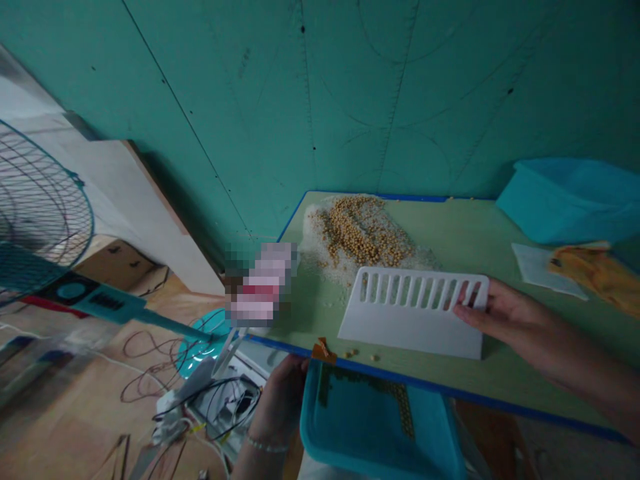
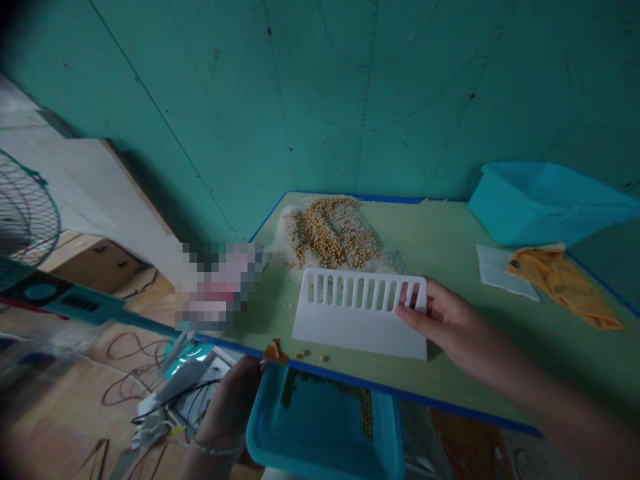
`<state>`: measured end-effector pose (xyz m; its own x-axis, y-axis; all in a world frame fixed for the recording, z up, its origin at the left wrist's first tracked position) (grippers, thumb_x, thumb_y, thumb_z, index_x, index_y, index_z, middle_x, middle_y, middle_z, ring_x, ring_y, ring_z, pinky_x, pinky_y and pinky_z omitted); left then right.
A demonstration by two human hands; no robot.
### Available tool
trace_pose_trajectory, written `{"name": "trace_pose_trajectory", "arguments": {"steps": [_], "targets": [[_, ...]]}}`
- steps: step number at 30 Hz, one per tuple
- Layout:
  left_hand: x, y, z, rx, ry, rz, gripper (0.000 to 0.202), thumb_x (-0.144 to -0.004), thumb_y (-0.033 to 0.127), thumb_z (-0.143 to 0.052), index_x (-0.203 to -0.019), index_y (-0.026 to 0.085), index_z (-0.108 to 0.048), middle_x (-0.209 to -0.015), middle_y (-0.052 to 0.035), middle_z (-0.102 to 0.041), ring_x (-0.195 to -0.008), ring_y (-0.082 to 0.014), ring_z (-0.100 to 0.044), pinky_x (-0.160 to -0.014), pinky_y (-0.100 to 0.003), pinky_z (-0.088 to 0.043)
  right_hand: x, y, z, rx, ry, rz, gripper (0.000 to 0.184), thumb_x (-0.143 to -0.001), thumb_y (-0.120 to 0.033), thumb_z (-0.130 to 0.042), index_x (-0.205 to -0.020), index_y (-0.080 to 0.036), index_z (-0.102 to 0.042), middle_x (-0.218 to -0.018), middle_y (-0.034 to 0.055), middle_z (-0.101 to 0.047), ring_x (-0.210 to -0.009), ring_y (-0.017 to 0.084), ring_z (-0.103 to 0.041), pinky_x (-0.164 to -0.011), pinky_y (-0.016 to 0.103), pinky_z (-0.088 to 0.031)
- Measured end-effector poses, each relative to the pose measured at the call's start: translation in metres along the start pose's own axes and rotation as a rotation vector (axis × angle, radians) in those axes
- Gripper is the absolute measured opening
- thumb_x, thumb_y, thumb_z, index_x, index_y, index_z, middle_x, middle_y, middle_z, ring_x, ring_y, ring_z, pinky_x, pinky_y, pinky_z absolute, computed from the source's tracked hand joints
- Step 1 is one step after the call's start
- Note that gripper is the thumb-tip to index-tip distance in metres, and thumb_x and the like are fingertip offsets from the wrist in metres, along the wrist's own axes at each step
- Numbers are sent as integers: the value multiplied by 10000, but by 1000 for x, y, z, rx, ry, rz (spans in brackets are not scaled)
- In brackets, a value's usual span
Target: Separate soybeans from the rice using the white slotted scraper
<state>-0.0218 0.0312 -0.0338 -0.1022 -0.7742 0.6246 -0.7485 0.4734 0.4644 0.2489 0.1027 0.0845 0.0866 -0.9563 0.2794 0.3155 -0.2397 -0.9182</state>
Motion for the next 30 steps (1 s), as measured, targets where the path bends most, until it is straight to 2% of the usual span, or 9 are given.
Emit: {"name": "trace_pose_trajectory", "arguments": {"steps": [3,6,11,19,25,30], "targets": [[1,-1,-2,8,-4,6,139,-574,233,-725,-559,156,-611,-478,27,-609,-495,-130,-571,-594,-276,-479,1,-2,-3,-22,4,10,359,-621,-472,-672,-884,-252,-566,-977,91,-701,-977,291,-624,-829,395,-496],[3,-1,-7,17,-47,-14,144,-572,249,-738,-595,156,-630,-492,29,-618,-503,-135,-577,-624,-292,-488,-1,-3,-5,-18,20,13,349,-604,-480,-671,-834,-251,-545,-911,84,-706,-928,298,-635,-805,414,-497],[6,-1,-13,13,-11,20,146,-589,262,-725,-565,162,-621,-477,34,-610,-490,-145,-579,-646,-320,-495,-6,-2,-7,-17,29,42,315,-603,-471,-679,-781,-261,-526,-842,51,-701,-888,296,-638,-797,430,-491],[7,1,-10,31,-32,25,176,-614,239,-684,-521,161,-556,-439,66,-479,-419,-88,-460,-629,-297,-473,-5,7,-3,-39,-14,29,310,-658,-460,-660,-878,-263,-562,-972,73,-700,-977,303,-622,-839,427,-490],[7,2,-15,17,-61,-23,121,-550,206,-715,-550,151,-608,-472,34,-548,-477,-110,-490,-547,-262,-435,-2,10,1,-52,-10,-1,293,-654,-434,-676,-879,-267,-589,-984,69,-707,-966,295,-631,-829,403,-500],[7,0,-18,18,-109,-11,137,-549,212,-728,-510,142,-618,-472,20,-581,-506,-124,-530,-557,-260,-436,0,8,-4,-51,-33,-7,309,-656,-448,-664,-892,-266,-583,-970,70,-713,-958,307,-638,-824,432,-503]]}}
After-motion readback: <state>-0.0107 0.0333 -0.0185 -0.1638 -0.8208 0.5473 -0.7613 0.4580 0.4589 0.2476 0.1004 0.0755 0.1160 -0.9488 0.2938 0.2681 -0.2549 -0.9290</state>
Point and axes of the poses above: each hand's wrist, its own x-axis away from the middle knuckle, its own z-axis out of the back of the hand, y = z × x, the point moved 2 cm from there along -x, towards the middle knuckle
